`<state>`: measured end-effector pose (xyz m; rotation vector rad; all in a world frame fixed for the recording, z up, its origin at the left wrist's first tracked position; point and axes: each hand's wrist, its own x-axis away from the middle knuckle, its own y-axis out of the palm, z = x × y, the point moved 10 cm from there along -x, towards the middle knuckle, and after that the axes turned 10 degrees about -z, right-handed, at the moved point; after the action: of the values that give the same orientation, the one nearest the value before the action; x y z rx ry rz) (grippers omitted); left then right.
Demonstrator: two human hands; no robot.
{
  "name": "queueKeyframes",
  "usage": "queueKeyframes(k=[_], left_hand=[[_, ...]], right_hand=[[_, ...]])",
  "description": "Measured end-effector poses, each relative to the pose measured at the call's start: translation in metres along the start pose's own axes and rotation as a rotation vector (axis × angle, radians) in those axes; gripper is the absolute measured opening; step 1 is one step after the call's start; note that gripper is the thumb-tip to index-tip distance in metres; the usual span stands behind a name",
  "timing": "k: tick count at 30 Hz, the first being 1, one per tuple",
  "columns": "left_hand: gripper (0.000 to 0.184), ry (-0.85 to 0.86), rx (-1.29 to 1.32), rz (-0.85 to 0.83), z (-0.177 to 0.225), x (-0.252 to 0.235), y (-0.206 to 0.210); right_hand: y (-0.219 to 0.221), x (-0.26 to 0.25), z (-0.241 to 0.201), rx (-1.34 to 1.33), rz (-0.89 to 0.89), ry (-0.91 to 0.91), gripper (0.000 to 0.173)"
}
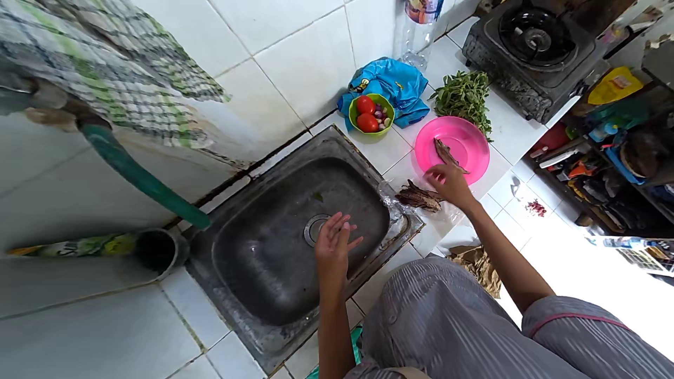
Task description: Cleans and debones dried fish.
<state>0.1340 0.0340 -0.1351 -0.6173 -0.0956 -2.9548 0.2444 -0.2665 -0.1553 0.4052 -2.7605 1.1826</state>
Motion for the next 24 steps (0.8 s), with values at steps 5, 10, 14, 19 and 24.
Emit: queueKeyframes(k=[5,10,14,19,24], left_hand=[[0.037,0.013,-0.003,-0.004,0.004,0.002,0.003],[0.037,0.026,-0.001,-0.010,0.006,0.002,0.008],[0.036,0.025,0.005,-0.007,0.006,0.003,0.008],[0.036,0.025,0.013,0.003,0.003,0.004,0.004],[0.036,0.034,0.014,0.005,0.004,0.005,0.005]], right_hand=[[0.042,0.018,-0.021,0.267,-0.171,0.141,0.050],[0.054,0.013,-0.005,0.321,-0.212,0.216,0.043],[0.060,0.012,0.002,0.290,-0.213,0.208,0.037],[0.062,0.014,0.001,0.319,-0.144,0.147,0.038],[0.063,0.019,-0.002,0.325,-0.075,0.087,0.035]])
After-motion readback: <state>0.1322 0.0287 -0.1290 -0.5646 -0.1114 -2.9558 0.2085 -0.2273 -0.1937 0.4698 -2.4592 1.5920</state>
